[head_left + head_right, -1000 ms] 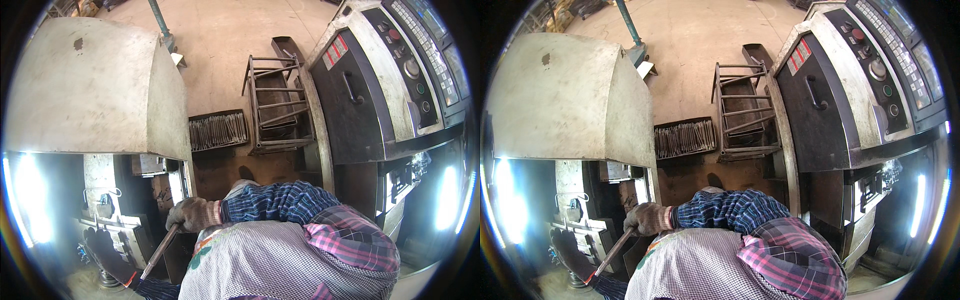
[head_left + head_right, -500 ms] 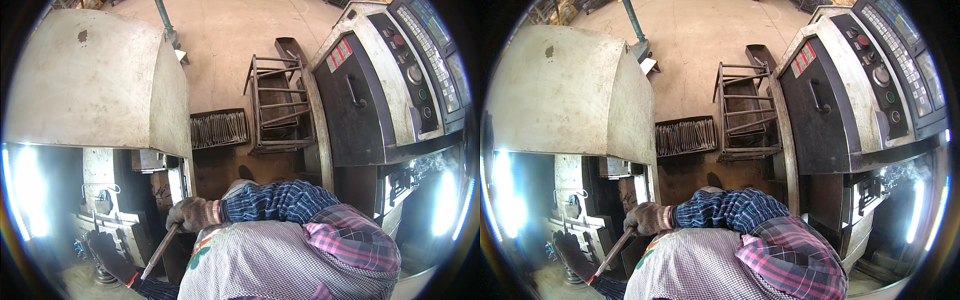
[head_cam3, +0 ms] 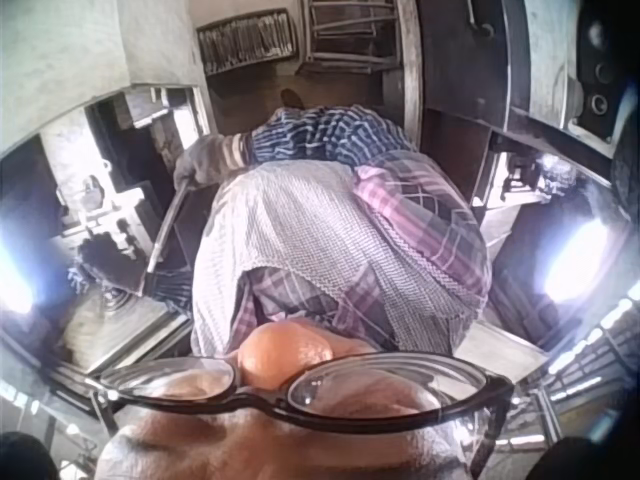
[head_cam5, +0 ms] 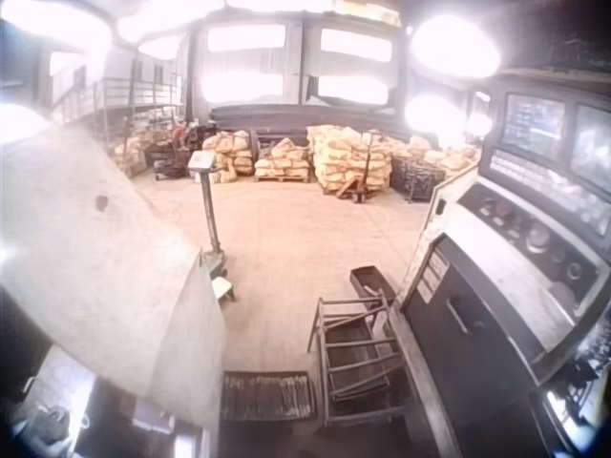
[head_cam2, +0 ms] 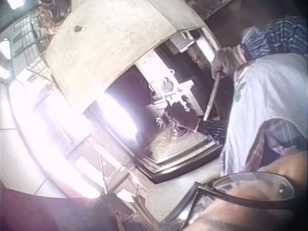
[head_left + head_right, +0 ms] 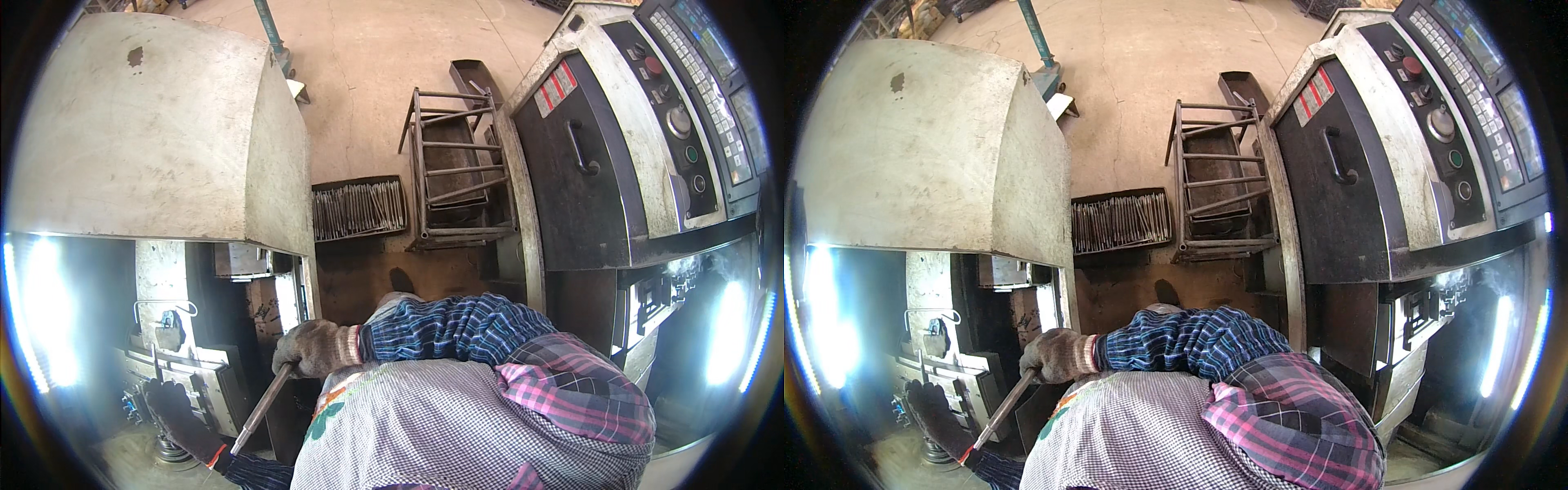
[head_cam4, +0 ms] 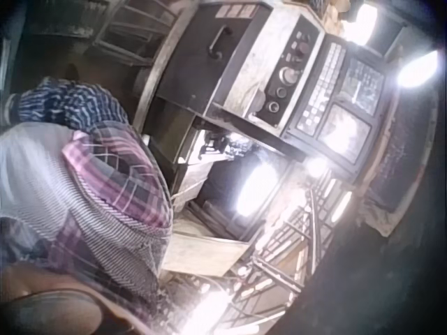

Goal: The person operates a metalworking machine, repeatedly inserting metal rods into the chuck, adjusting the tooling, and removing finished pieces. They place the finished pieces into a nearby metal rack. The process is repeated multiple times throughout the clip.

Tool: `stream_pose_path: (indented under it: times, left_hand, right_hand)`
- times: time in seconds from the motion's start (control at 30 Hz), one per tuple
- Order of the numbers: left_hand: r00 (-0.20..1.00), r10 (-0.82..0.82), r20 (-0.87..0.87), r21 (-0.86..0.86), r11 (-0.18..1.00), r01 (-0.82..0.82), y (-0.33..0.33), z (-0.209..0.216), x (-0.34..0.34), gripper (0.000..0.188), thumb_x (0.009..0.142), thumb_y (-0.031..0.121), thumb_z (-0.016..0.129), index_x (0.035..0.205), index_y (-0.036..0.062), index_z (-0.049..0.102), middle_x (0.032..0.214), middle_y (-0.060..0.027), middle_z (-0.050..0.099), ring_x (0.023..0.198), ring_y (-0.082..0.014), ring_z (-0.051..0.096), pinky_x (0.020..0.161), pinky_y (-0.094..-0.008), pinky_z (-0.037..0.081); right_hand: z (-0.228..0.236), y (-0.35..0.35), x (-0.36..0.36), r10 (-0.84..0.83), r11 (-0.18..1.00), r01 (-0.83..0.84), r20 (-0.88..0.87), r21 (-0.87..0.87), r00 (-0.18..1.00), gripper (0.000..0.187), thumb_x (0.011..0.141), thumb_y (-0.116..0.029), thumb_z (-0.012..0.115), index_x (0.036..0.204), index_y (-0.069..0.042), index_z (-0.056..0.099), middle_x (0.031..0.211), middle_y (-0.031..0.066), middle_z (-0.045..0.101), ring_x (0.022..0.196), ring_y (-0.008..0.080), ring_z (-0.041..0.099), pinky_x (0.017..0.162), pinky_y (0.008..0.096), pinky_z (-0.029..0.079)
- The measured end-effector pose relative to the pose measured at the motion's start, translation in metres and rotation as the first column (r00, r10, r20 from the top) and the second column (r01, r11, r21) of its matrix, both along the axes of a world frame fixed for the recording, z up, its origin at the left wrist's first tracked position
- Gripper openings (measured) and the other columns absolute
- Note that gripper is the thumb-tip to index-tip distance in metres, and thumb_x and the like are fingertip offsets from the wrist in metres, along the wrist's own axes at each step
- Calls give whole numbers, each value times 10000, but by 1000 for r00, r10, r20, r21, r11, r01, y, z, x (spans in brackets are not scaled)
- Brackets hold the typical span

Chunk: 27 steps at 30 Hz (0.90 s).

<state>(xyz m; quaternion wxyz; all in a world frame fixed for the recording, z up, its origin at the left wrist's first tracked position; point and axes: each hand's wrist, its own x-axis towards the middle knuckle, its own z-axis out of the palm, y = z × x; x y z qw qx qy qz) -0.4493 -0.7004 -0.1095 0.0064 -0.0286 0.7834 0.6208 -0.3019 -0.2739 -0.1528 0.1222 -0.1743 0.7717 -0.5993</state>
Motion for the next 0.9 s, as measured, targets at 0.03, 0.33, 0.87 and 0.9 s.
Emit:
stream_pose_path:
  times: [0.03, 0.33, 0.87, 0.9]
  left_hand:
    - [1000, 5, -14, -138, 990, -7, 4, 0, -1, 425, 971, 249, 636, 1321, 29, 534, 1012, -41, 577, 879, -154, 563, 755, -305, 525]
    - [958, -201, -204, -886, 454, -93, -57, -39, -27, 423, 936, 61, 648, 1329, 3, 504, 1205, -99, 552, 1027, -191, 565, 832, -370, 552]
    - [981, 141, -131, -72, 986, -152, 16, 13, 42, 451, 1032, 301, 579, 1374, 7, 554, 1261, -99, 614, 1067, -201, 613, 930, -339, 519]
    - [987, 113, -112, -159, 979, -130, 4, 12, 41, 456, 1031, 306, 579, 1374, 7, 555, 1257, -95, 619, 1068, -201, 615, 936, -340, 517]
  right_hand:
    - [0, 0, -1, -1, 1000, 1, -2, 8, 1000, 254, 815, -146, 702, 1063, -146, 757, 1022, 98, 722, 1005, 315, 673, 886, 436, 518]
    - [-2, -3, -5, 2, 1000, -2, -11, 26, 1000, 239, 826, -157, 691, 1055, -150, 758, 1007, 90, 719, 988, 310, 670, 878, 431, 515]
    - [5, -2, -1, 38, 999, -36, -57, 34, 998, 263, 771, -95, 707, 1024, -140, 759, 967, 83, 721, 966, 297, 685, 841, 410, 536]
    - [4, -3, 1, 42, 999, -40, -59, 25, 997, 262, 770, -97, 708, 1023, -140, 759, 963, 83, 721, 964, 296, 685, 841, 410, 536]
